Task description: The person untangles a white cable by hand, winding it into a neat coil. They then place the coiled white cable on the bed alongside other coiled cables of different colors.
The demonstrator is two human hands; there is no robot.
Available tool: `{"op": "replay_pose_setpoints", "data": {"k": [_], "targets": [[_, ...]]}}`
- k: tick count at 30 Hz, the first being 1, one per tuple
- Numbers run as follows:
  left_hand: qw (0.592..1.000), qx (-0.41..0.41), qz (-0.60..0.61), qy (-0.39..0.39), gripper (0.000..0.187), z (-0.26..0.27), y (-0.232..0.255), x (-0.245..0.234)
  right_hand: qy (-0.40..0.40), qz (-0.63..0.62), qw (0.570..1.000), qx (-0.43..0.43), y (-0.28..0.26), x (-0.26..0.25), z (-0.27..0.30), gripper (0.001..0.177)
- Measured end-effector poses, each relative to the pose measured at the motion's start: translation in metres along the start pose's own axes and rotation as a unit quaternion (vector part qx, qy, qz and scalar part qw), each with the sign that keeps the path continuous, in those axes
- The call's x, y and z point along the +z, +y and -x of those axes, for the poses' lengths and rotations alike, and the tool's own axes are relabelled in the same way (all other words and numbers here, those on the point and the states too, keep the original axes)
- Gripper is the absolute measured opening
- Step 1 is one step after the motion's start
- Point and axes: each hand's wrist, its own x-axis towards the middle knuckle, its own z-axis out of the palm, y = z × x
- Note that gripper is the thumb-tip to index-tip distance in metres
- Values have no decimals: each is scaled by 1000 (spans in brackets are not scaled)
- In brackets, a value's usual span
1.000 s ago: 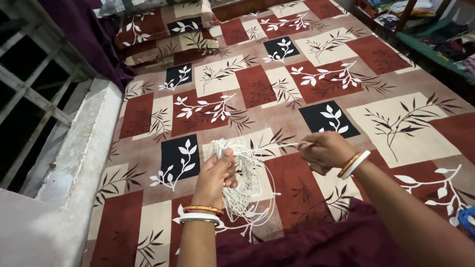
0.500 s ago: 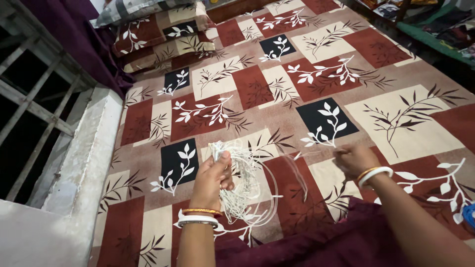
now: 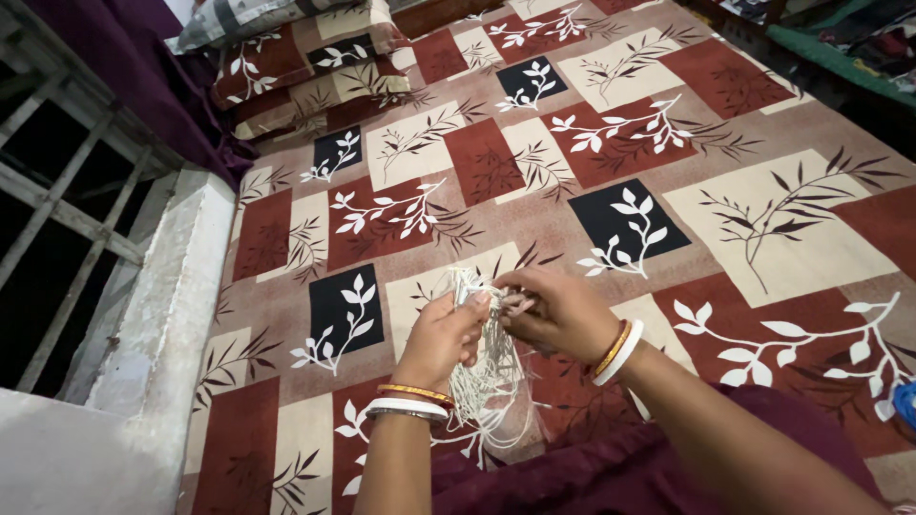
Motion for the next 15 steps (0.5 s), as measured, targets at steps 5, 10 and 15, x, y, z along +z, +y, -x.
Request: {"op": "replay_pose_setpoints", "data": {"k": [5, 10, 15], "targets": [[999, 16, -7, 31, 35, 8, 16, -19, 41, 48, 997, 33, 52, 9, 17, 20], [999, 33, 31, 16, 35, 12, 24, -23, 89, -32, 956, 278, 156, 44, 63, 23], [999, 19, 30, 22, 34, 15, 26, -22, 124, -128, 904, 388, 251, 94, 117, 27]]}}
